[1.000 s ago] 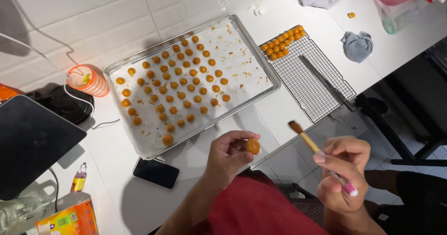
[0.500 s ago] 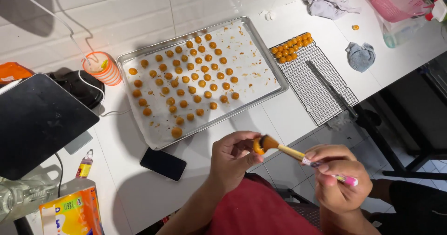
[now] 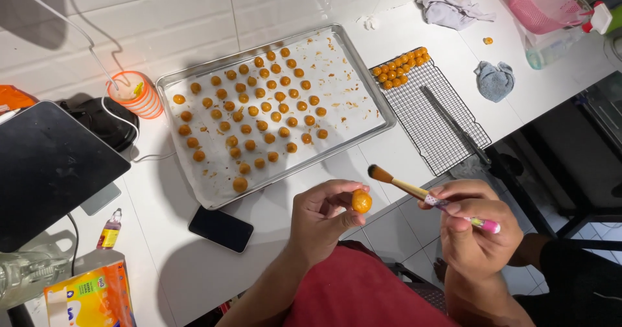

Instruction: Applying egg wash to small cookies using a brush and transferring them from a baking tray to a cooling rack.

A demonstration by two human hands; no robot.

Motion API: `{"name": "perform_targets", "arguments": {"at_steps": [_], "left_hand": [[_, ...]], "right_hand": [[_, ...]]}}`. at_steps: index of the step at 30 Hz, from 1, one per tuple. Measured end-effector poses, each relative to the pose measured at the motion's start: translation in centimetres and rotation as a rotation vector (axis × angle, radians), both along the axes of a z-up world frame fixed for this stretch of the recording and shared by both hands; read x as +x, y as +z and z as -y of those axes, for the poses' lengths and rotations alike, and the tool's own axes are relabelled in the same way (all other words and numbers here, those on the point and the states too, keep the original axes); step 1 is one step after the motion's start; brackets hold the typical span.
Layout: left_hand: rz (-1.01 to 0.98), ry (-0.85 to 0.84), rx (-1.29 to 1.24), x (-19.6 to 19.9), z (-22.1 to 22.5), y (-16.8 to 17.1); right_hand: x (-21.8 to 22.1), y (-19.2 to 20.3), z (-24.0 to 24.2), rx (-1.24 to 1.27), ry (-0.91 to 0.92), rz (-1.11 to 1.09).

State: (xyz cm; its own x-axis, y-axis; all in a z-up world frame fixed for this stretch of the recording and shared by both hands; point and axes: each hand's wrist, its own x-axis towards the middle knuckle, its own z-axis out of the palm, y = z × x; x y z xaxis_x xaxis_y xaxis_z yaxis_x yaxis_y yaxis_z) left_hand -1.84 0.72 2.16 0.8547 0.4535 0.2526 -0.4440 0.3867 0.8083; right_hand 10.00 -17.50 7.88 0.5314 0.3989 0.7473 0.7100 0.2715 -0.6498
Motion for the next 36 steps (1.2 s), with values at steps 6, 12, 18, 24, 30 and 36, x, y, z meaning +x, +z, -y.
{"name": "perform_targets", "arguments": {"at_steps": [6,12,18,24,30,36], "left_hand": [[0.037,0.003,-0.044,1.0,0.9,-1.1],[0.093,-0.013,-0.097,1.8,1.6,-1.1],[0.068,-0.036,-0.136,2.1,2.3,-1.3],[0.039,-0.05,-0.139,2.1,2.9,-1.5],[0.011,-0.05,-0.132,1.9,3.3,-1.3],[-0.038,-0.053,-0.14,1.6,3.7,-1.3]], "right_hand": [[0.8,0.6,0.2,-0.003,0.059,-0.053],[2.0,0.5,1.2,-0.034,0.057,-0.03],[2.2,0.7,1.7,-0.001,0.209,-0.161],[2.9,0.4,2.8,0.021,0.352,-0.319],[3.3,-0.3,3.3,0.045,0.386,-0.37],[3.3,0.1,3.3,-0.02,0.281,-0.285]]}}
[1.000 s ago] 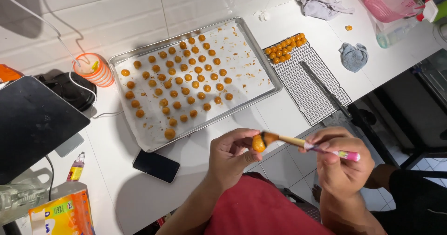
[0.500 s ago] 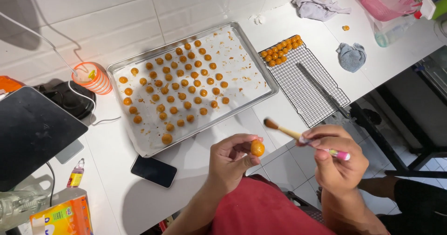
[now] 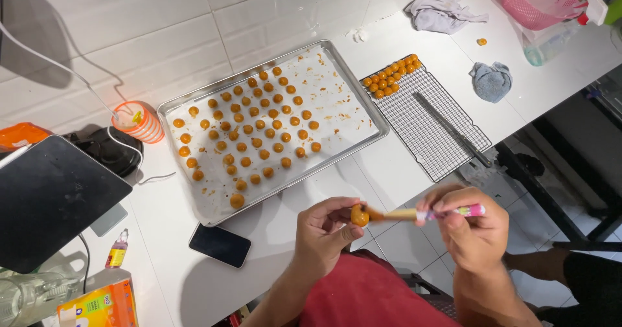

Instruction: Applying egg wash to small cookies using a brush and transferring them from a baking tray to a cooling rack.

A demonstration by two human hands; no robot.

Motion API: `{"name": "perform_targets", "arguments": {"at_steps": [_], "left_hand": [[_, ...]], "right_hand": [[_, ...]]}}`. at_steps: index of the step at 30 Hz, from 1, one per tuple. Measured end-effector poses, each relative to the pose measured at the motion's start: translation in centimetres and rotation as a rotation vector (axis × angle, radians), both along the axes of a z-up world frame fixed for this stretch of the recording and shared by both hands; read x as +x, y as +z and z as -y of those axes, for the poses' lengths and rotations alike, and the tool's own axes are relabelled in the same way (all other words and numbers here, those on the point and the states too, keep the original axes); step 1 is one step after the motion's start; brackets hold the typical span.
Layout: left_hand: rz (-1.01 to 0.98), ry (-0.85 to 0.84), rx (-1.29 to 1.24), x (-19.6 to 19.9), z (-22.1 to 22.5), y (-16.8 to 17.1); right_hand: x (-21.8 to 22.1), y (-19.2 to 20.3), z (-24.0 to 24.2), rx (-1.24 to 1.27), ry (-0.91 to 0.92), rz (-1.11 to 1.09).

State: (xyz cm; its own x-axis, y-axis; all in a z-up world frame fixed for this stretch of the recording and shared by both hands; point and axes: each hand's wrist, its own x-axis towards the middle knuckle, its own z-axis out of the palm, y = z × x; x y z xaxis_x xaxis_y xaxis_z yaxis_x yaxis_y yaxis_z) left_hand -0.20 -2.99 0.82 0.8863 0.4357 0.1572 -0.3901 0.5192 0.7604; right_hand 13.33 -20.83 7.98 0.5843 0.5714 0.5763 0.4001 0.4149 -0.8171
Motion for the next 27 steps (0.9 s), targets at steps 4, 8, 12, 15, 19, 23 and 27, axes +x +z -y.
{"name": "perform_targets", "arguments": {"at_steps": [4,8,12,15,19,23,27], "left_hand": [[-0.07,0.011,0.017,-0.1,0.2,-0.6],[-0.026,0.001,-0.004,-0.1,0.2,-0.5],[-0.008,0.014,-0.001,0.0,0.3,-0.4],[-0.012,-0.013,-0.005,0.0,0.4,-0.7],[0.018,0.016,-0.012,0.3,0.4,-0.8],[0.011,0.006,-0.014,0.4,0.3,-0.7],[0.013,-0.01,-0.03,0.5,0.4,-0.8]], "right_hand": [[-0.3,0.4,-0.5,-0.05,-0.169,0.159],[0.2,-0.5,0.3,-0.027,-0.045,0.063],[0.1,0.8,-0.8,-0.151,-0.308,0.365],[0.7,-1.2,0.8,0.084,0.18,-0.159],[0.3,0.3,-0.7,-0.172,-0.325,0.344],[0.3,0.4,-0.9,-0.04,-0.061,0.074],[1.2,-0.6,0.0,0.081,0.16,-0.113]]}}
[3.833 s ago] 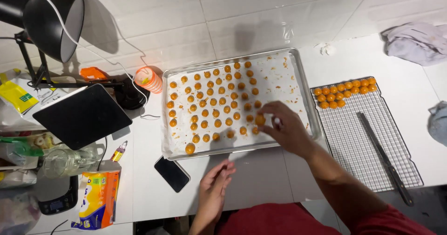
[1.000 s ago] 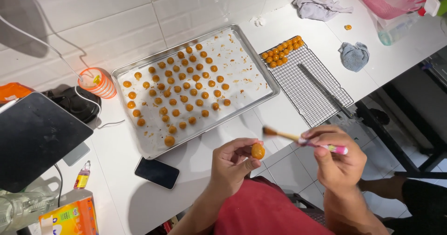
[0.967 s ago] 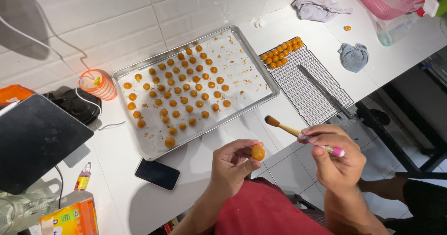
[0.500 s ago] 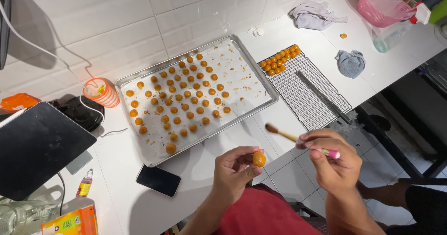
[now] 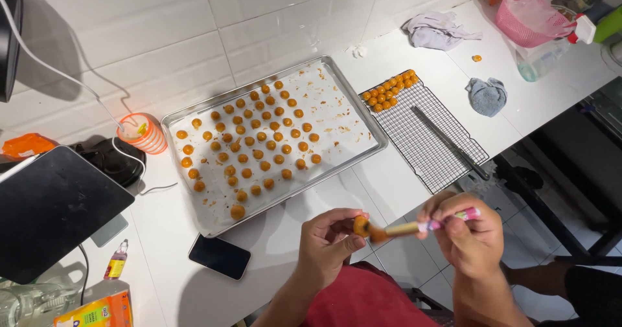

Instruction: Applying egg wash to small cookies using a brush and transferring them from a baking tray to a cooling rack.

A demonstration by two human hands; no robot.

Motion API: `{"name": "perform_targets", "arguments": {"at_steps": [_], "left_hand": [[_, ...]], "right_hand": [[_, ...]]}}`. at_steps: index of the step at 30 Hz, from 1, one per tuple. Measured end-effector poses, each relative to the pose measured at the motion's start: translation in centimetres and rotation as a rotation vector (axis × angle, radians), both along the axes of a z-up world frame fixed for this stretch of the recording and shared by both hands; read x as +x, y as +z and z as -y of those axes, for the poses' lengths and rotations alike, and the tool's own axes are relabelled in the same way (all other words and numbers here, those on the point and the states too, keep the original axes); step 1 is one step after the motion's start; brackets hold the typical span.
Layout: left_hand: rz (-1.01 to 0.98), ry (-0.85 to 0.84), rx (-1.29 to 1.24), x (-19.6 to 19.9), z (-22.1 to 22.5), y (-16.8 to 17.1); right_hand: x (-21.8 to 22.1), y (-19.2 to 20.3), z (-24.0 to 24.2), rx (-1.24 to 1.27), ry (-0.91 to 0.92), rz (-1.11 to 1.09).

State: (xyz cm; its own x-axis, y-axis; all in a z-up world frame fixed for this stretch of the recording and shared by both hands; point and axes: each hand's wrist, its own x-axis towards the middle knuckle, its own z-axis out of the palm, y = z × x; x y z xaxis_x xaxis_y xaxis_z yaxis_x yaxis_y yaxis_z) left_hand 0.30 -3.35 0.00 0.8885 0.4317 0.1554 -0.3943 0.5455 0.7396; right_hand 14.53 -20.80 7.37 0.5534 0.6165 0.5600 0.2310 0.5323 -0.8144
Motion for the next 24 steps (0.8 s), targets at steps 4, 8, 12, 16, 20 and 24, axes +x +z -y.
{"name": "perform_targets", "arguments": {"at_steps": [4,8,12,16,20,24], "left_hand": [[-0.091,0.006,-0.008,0.0,0.1,-0.2],[-0.035,-0.008,-0.013,0.1,0.1,-0.3],[0.031,-0.018,-0.012,0.2,0.1,0.3],[-0.121,0.011,-0.004,0.0,0.2,-0.2],[-0.104,0.003,-0.001,0.0,0.1,-0.4],[-0.118,0.002,0.0,0.0,-0.1,-0.4]], "right_hand": [[-0.2,0.3,-0.4,-0.2,-0.399,0.345],[0.1,-0.1,-0.3,-0.09,-0.162,0.19],[0.4,-0.4,0.0,-0.046,-0.074,0.115],[0.2,-0.1,-0.3,-0.16,-0.335,0.316],[0.3,-0.1,-0.5,-0.07,-0.153,0.156],[0.3,-0.3,-0.5,-0.022,-0.098,0.062]]}}
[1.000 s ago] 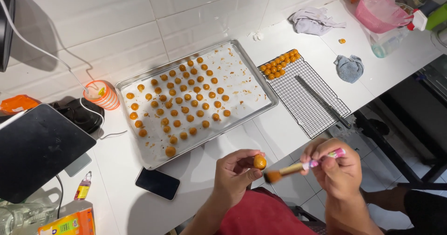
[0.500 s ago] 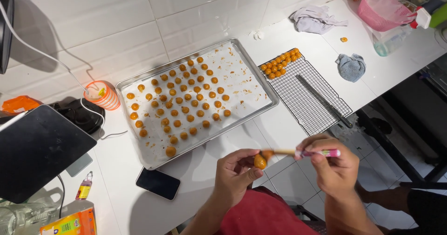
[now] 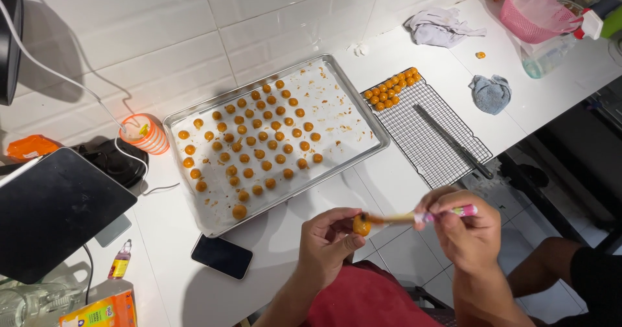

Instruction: Applying egg wash to small cookies using a brush and transferring them from a baking tray to a cooling rack.

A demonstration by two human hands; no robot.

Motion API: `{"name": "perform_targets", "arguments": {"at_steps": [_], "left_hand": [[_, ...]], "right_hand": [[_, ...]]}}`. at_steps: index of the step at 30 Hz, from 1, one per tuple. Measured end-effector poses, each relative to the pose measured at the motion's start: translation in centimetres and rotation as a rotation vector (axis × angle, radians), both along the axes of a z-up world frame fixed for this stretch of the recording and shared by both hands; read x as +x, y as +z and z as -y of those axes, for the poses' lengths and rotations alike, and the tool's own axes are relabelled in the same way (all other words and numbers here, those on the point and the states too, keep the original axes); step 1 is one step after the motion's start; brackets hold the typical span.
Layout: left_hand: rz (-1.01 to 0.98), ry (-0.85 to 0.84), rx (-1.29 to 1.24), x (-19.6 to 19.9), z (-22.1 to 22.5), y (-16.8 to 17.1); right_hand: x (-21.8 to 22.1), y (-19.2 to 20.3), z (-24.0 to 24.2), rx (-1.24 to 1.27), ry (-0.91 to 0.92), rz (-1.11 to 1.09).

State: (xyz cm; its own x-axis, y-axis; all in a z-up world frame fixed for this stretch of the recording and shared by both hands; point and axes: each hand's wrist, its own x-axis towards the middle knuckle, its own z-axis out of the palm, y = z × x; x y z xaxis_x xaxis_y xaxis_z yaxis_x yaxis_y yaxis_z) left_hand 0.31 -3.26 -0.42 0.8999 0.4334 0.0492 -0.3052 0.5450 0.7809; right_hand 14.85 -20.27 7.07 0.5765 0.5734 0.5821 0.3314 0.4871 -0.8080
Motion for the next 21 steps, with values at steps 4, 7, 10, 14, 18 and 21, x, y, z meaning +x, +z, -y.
{"name": "perform_targets", "arguments": {"at_steps": [4,7,10,14,18,21], "left_hand": [[0.032,0.007,0.004,0.0,0.2,-0.3],[0.01,0.011,-0.031,0.1,0.0,-0.2],[0.105,-0.01,0.017,0.1,-0.1,0.4],[0.065,-0.013,0.006,0.1,-0.2,0.3],[0.03,-0.009,0.021,0.0,-0.3,0.6],[0.024,-0.025,0.019,-0.1,-0.3,0.4]], "right_hand": [[-0.2,0.1,-0.1,-0.054,-0.123,0.07],[0.1,-0.1,0.0,-0.014,-0.055,0.058],[-0.1,0.2,0.1,-0.036,-0.053,0.038],[0.1,0.5,0.0,-0.053,-0.045,0.087],[-0.4,0.7,-0.1,-0.147,-0.258,0.219],[0.5,-0.5,0.9,0.027,0.144,-0.018]]}}
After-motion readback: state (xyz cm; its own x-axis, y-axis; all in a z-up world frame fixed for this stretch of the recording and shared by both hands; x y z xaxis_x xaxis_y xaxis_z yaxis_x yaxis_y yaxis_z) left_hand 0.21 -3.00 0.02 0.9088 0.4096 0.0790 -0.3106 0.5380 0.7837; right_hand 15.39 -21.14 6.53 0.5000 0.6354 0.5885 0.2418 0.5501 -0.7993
